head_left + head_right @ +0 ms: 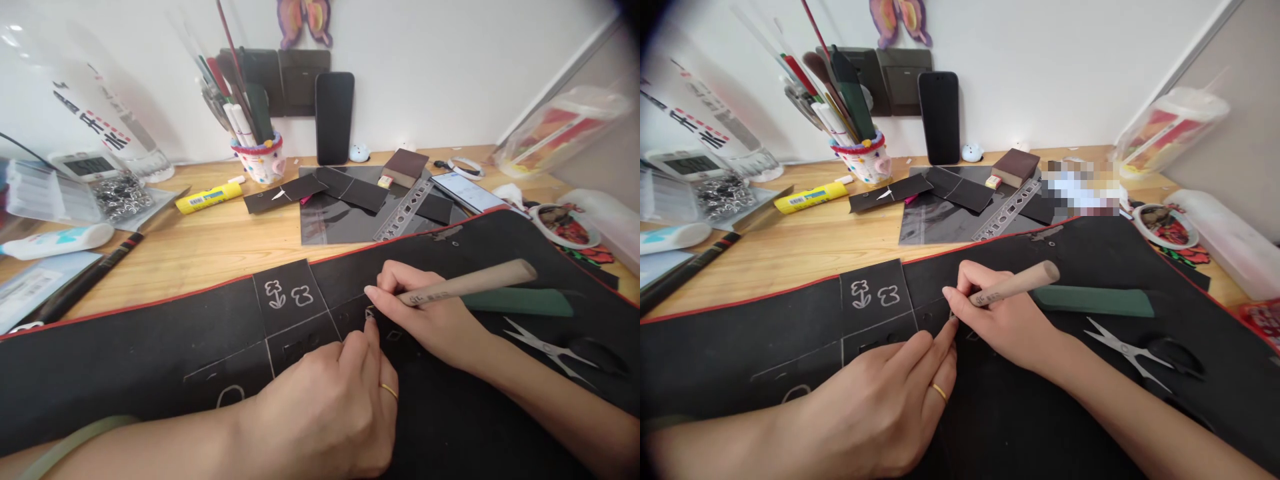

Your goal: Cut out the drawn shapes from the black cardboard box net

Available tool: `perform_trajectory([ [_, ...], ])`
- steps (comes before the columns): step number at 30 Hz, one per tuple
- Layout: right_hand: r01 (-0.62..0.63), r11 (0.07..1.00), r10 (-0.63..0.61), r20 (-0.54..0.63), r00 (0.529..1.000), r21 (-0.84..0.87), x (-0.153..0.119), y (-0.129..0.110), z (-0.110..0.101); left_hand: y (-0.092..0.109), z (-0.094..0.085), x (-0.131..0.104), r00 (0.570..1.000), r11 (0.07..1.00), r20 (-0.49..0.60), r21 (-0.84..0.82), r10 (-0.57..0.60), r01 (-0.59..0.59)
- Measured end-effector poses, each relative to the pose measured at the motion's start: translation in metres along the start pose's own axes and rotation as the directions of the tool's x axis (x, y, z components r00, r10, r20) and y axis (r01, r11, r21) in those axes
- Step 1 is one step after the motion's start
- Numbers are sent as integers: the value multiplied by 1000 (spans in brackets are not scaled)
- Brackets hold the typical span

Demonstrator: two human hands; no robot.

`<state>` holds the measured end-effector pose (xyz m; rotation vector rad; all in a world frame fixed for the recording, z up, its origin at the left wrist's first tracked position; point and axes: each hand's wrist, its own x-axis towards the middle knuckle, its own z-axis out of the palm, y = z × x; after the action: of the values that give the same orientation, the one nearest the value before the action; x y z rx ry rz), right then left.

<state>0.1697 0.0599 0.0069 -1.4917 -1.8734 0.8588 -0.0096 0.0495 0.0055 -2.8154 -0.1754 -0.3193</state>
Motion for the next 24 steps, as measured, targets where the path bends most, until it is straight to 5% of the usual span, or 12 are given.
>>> perform_trajectory([
  [15,77,995,-64,209,976,-58,9,10,-15,-1,-1,0,1000,1000,28,-3,9,-9],
  [24,44,998,-33,192,981,-53,10,2,-15,0,1,0,999,1000,39,-3,12,-12],
])
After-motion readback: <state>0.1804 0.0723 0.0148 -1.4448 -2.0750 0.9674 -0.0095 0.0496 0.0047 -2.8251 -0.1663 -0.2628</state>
